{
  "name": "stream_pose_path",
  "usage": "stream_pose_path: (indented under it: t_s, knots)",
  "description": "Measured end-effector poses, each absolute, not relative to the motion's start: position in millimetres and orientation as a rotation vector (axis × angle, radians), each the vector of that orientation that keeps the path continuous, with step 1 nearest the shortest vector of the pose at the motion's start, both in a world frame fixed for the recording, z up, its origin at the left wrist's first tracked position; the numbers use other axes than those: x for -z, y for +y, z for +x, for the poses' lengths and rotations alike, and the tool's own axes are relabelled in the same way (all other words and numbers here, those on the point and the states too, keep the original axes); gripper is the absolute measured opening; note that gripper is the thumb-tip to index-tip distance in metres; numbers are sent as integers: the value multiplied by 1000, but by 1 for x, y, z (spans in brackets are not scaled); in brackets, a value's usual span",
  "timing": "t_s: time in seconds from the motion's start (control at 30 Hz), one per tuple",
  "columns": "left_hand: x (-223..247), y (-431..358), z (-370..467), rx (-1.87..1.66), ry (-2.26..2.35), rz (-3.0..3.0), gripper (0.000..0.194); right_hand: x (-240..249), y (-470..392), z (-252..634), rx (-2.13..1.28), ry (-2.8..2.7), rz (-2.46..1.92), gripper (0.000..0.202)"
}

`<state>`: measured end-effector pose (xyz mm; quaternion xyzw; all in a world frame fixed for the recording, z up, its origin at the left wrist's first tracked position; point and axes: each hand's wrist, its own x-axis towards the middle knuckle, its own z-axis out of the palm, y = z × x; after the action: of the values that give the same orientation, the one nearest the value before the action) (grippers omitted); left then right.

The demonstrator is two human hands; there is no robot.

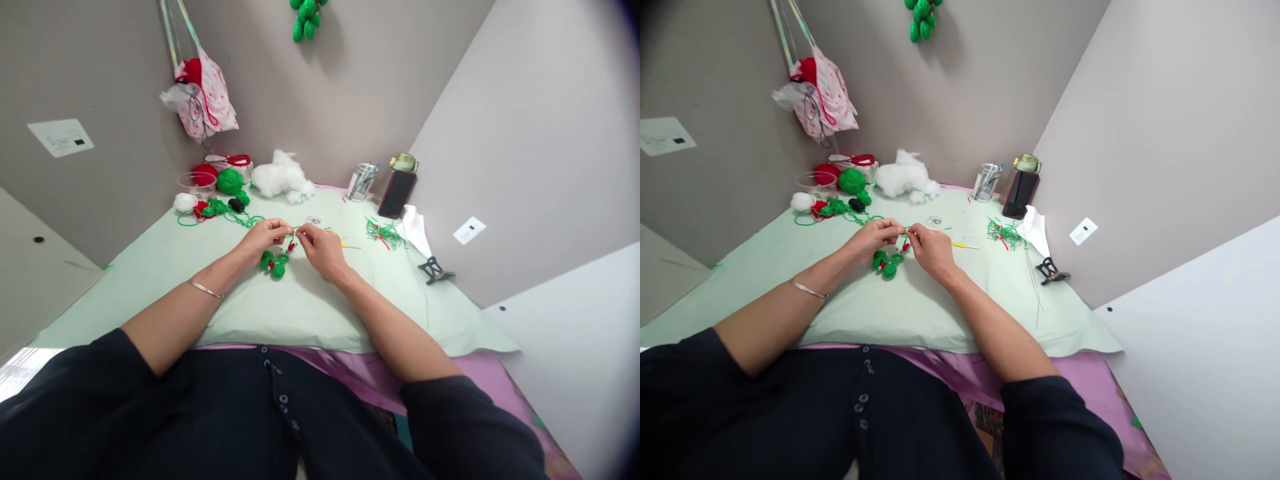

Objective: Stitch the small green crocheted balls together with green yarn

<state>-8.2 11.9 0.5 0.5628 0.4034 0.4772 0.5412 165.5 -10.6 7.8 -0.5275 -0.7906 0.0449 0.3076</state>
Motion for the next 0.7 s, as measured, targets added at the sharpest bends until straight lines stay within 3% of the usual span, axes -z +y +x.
stream_pose_path:
  t_s: [0.43, 0.7]
  knots:
    - [-3, 8, -6, -1051, 903, 1346, 9, -4, 2, 170, -76, -2039, -1518, 22]
    - [-4, 8, -5, -1243, 852, 1206, 14, 1, 10, 177, -366, -1907, -1338, 20]
